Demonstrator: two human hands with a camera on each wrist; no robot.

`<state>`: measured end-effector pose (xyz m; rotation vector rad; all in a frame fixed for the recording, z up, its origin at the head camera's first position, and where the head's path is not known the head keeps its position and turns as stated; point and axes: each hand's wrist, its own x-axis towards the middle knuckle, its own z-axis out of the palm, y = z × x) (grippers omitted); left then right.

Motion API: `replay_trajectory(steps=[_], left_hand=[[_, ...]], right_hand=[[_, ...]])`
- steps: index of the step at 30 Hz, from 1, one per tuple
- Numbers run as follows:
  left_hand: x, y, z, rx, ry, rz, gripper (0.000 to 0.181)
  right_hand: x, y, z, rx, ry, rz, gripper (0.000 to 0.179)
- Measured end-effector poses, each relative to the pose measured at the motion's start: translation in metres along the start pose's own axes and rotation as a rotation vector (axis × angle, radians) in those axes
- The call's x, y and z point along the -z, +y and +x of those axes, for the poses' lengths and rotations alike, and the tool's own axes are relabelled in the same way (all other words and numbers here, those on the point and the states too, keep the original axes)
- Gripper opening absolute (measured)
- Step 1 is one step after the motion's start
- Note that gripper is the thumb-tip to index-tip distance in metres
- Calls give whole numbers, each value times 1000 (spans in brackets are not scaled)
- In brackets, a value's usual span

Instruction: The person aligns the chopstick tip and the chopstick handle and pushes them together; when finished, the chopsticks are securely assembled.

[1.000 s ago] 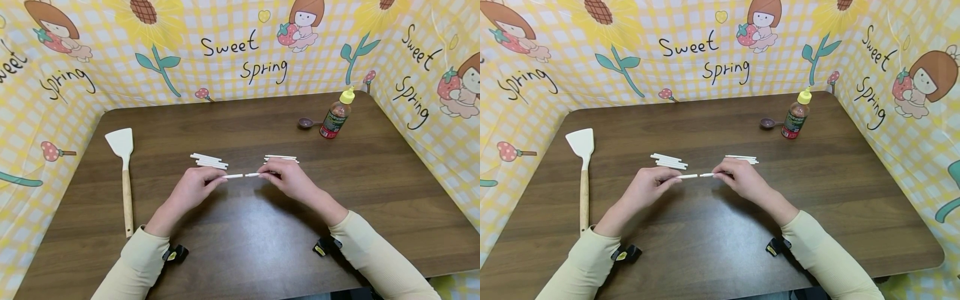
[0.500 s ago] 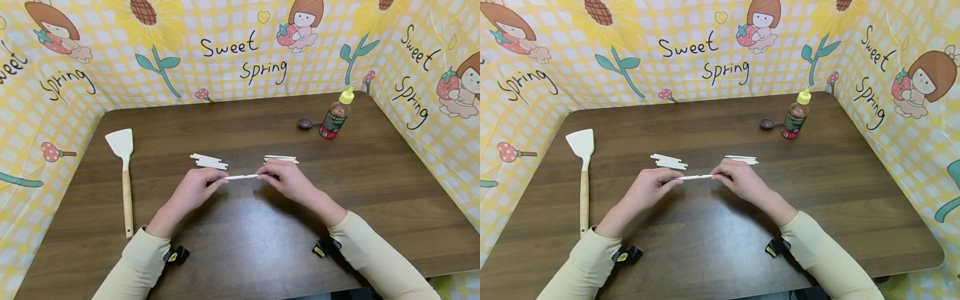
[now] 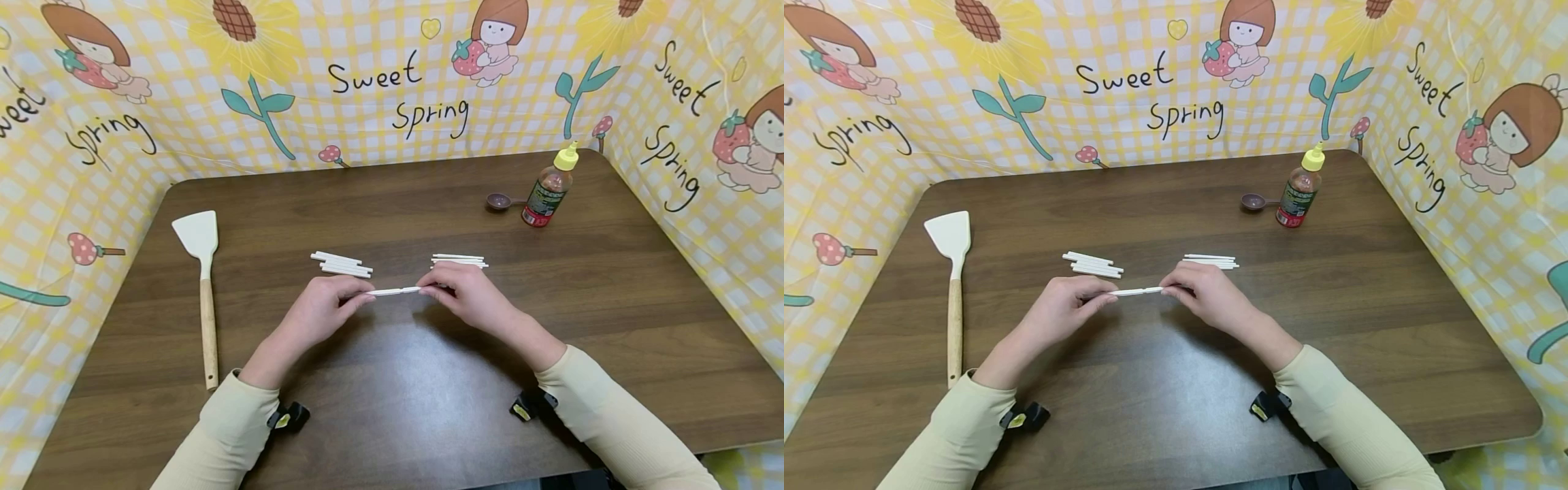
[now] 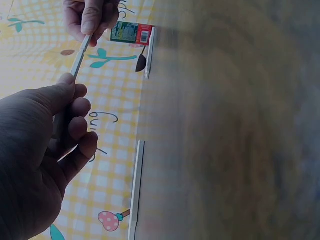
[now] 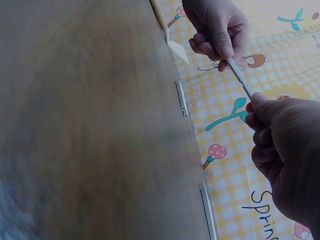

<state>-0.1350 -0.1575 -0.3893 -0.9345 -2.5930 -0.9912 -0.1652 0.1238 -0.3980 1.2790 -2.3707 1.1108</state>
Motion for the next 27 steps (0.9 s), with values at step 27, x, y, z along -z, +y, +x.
replay_trajectory(steps=[27], left_hand=[[-5, 4, -1, -47, 30, 23, 8]], right_hand=[[-7, -5, -3, 42, 23, 41, 9]])
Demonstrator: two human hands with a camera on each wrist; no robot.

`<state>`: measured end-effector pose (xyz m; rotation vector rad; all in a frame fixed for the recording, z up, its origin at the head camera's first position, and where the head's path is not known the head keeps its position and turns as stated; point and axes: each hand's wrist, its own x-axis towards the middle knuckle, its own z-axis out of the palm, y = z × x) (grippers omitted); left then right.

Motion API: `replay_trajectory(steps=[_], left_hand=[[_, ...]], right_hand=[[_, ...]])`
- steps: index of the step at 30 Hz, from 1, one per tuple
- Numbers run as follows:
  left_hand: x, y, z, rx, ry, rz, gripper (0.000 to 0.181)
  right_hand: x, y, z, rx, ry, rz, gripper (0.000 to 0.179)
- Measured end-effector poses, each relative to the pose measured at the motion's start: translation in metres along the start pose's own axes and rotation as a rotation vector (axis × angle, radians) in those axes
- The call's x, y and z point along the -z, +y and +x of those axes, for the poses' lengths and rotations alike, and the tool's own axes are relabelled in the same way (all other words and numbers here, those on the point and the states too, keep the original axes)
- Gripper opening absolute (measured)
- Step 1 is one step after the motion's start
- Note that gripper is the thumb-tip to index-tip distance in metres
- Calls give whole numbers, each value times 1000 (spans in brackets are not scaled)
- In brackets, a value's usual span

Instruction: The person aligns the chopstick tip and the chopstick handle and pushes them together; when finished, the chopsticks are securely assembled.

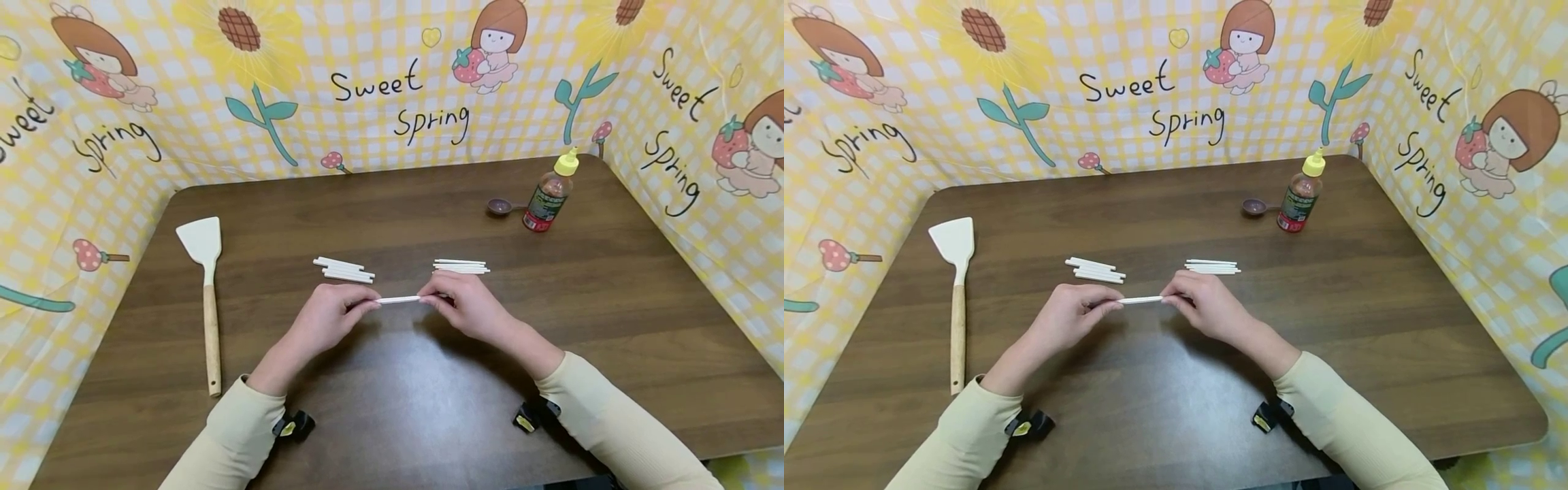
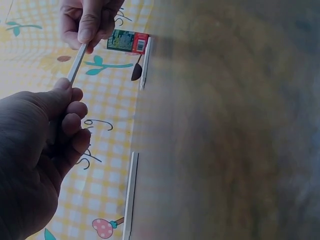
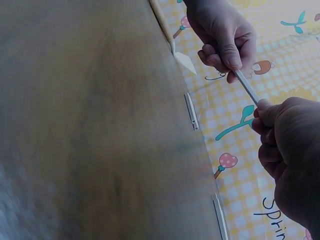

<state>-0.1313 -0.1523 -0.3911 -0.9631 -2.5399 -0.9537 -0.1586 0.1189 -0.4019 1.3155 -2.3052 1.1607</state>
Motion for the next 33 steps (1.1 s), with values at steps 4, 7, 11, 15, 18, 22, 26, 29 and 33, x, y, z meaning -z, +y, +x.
replay_trajectory(steps=[4, 7, 11, 15, 18, 22, 26, 29, 33], left_hand=[[-1, 1, 0, -7, 1, 1, 7], [-1, 1, 0, -20, 3, 6, 7], [-1, 1, 1, -32, 8, 8, 7], [-2, 2, 1, -33, 12, -2, 7], [-3, 4, 1, -35, 16, -12, 7], [-3, 5, 1, -38, 30, -23, 8], [-3, 5, 1, -21, 36, -35, 9], [-2, 4, 1, 31, 21, -41, 9], [0, 2, 0, 126, -32, -26, 3]], right_hand=[[1, -1, -1, -11, -1, 7, 9], [1, -2, -1, -11, 7, 12, 9], [2, -3, 0, -10, 12, 14, 9], [3, -4, -1, -17, 4, 11, 9], [4, -4, -2, -20, 3, 9, 9], [4, -4, -2, -24, 2, 14, 9], [3, -4, 0, -19, 10, 16, 8], [2, -4, 4, -24, 1, 4, 7], [3, -3, 7, -55, -60, -34, 4]])
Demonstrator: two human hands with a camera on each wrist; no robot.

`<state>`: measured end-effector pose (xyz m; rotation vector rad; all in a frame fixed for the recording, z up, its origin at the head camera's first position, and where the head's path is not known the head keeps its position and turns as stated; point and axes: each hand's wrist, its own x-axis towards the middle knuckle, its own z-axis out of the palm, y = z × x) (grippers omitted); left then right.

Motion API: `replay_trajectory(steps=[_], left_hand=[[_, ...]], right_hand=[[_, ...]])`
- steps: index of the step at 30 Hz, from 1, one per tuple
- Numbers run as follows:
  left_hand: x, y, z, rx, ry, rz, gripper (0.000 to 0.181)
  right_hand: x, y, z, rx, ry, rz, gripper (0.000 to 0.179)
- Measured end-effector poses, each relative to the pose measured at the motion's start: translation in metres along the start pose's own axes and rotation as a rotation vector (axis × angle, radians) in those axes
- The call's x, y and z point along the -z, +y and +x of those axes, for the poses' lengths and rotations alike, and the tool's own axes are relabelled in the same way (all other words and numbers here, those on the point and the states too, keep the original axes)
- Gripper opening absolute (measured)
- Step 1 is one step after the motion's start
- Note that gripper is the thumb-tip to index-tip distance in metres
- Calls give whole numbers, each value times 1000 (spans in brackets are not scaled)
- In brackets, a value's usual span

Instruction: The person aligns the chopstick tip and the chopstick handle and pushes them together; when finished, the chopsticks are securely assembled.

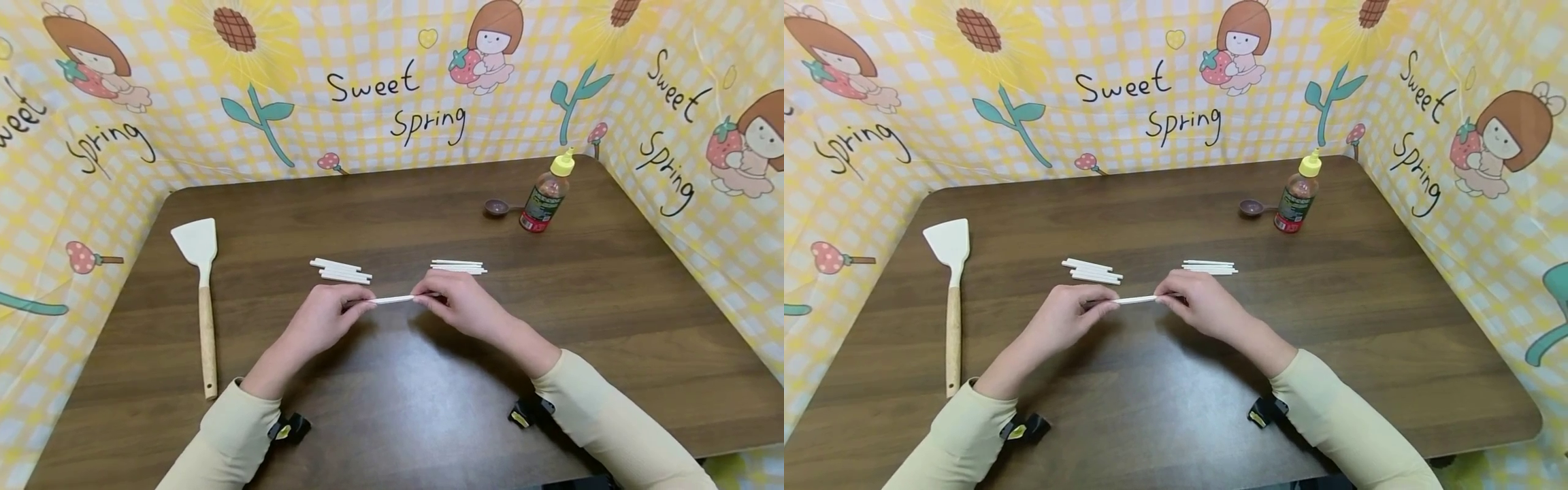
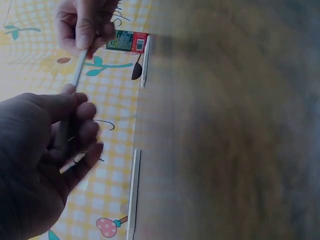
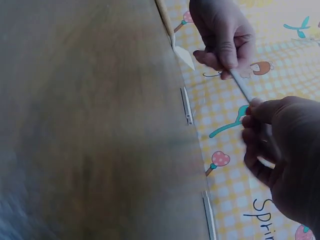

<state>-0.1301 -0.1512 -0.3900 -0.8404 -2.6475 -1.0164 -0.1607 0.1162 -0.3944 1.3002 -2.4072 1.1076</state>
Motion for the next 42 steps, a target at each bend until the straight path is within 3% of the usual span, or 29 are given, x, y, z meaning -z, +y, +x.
replay_trajectory(steps=[5, 12, 17, 24, 28, 34, 42], left_hand=[[3, -5, 0, 90, -39, 75, 5], [15, -19, -3, 177, -25, 150, 5], [29, -29, -7, 273, 62, 204, 9], [44, -42, -13, 392, 280, 262, 10], [50, -48, -15, 471, 368, 289, 12], [56, -55, -19, 574, 440, 309, 16], [58, -68, -24, 644, 509, 379, 19]], right_hand=[[2, 5, 0, -45, -28, -12, 10], [10, 12, -2, -51, 78, -9, 7], [13, 18, -2, -60, 136, 19, 4], [14, 26, -3, -63, 166, 12, 4], [14, 28, -4, -57, 178, 4, 6], [15, 28, -4, -53, 172, -7, 5], [16, 28, -4, -49, 177, -13, 4]])
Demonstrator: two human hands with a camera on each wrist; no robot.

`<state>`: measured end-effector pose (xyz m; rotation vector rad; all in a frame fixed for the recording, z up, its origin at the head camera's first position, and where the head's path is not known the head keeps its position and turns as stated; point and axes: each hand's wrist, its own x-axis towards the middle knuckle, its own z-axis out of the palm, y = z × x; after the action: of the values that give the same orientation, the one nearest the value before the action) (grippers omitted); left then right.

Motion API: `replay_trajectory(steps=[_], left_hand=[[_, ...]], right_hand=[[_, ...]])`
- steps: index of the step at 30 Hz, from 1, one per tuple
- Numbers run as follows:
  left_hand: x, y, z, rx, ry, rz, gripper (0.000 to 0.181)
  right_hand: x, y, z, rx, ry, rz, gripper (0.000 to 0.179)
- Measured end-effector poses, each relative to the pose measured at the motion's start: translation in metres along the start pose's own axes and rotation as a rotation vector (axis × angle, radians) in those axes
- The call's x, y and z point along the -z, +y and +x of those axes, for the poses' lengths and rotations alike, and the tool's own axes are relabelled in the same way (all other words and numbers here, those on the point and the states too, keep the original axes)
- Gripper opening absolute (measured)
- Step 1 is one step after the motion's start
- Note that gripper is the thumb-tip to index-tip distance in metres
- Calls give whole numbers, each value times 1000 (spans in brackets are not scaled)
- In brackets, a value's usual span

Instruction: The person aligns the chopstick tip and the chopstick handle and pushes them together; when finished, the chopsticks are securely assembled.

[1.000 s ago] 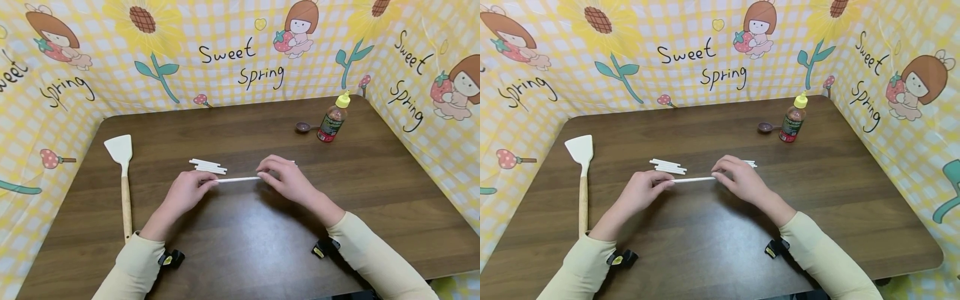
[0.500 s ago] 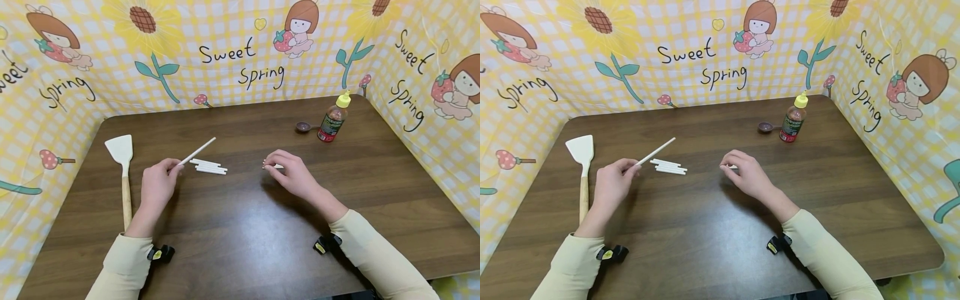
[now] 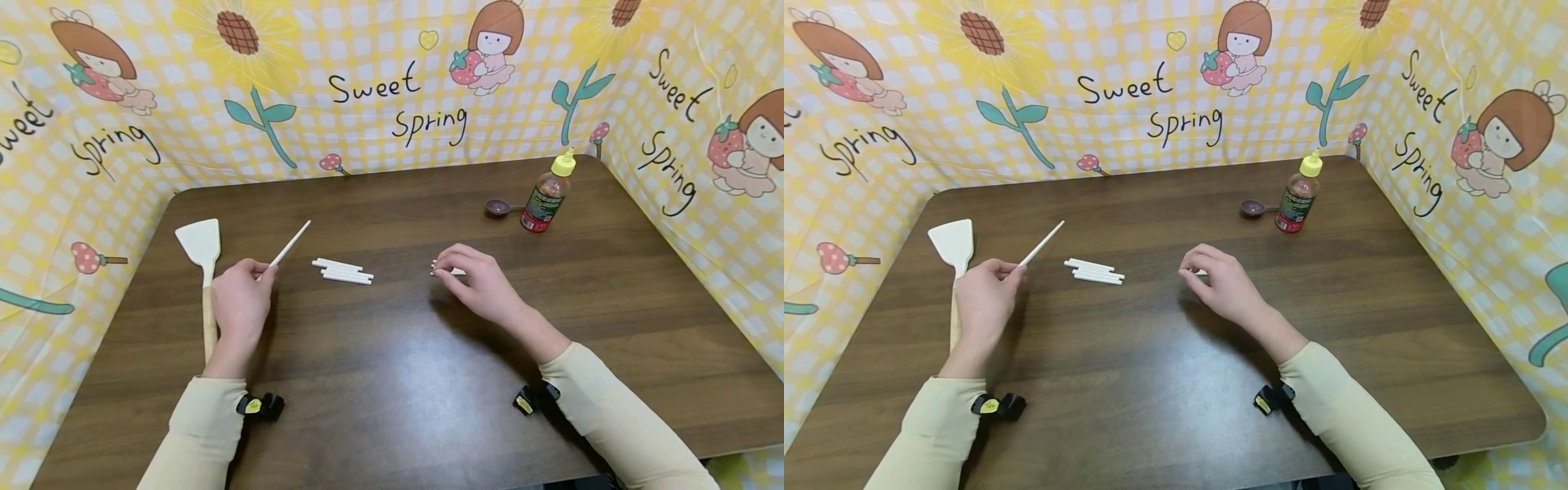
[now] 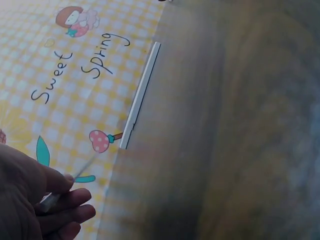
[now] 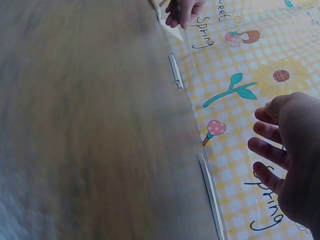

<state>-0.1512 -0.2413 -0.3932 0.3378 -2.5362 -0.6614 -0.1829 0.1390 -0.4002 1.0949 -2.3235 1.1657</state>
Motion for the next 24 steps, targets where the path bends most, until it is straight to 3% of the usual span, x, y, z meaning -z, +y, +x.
replay_trajectory(steps=[6, 12, 24], left_hand=[[3, -3, 0, 44, -13, 34, 20], [4, -3, -1, 74, -65, 60, 19], [2, -10, 1, 170, -279, 97, 20]], right_hand=[[0, 0, 0, -2, 0, -3, 5], [0, 1, 0, -6, 0, 0, 5], [0, 1, 0, -18, -1, 0, 9]])
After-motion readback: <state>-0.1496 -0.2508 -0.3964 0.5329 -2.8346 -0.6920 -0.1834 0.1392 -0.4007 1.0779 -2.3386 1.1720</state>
